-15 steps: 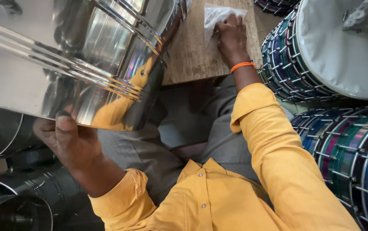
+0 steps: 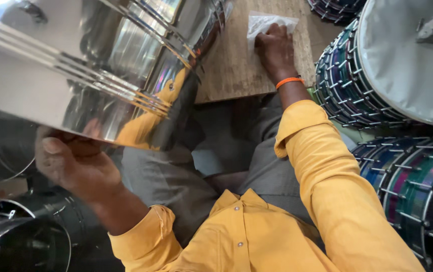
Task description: The person sits on the floor and installs metal lugs onto a large shiny drum shell using a small tool. They repeatedly pick up lugs from a plastic bag, position them on the shell, and tighten them.
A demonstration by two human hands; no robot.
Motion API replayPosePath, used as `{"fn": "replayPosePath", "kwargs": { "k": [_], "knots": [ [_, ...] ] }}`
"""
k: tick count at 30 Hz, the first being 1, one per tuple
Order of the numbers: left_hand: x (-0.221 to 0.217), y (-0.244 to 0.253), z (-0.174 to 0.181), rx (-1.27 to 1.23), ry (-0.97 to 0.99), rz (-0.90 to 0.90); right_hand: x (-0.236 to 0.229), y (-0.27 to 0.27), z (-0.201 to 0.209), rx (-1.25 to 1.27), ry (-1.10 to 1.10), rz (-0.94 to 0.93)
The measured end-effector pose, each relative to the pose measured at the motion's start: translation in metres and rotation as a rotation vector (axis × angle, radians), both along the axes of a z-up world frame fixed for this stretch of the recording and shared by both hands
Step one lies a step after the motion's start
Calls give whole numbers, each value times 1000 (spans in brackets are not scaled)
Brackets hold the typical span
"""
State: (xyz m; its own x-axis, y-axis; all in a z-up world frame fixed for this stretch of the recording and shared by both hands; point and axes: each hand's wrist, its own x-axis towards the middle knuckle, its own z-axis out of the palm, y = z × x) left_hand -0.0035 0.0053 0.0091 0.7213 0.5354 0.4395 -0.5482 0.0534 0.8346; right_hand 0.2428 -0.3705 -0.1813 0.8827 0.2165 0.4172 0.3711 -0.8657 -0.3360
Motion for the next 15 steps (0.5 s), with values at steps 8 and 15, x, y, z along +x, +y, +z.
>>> {"fn": "replayPosePath", "kwargs": {
  "k": [8,15],
  "knots": [
    [-32,-4,39,299,-102,249,12,-1,7,411,-68,-44],
    [-41,-83,61,782,-197,298,-42,-22,60,1392,336,56]
  ]
}}
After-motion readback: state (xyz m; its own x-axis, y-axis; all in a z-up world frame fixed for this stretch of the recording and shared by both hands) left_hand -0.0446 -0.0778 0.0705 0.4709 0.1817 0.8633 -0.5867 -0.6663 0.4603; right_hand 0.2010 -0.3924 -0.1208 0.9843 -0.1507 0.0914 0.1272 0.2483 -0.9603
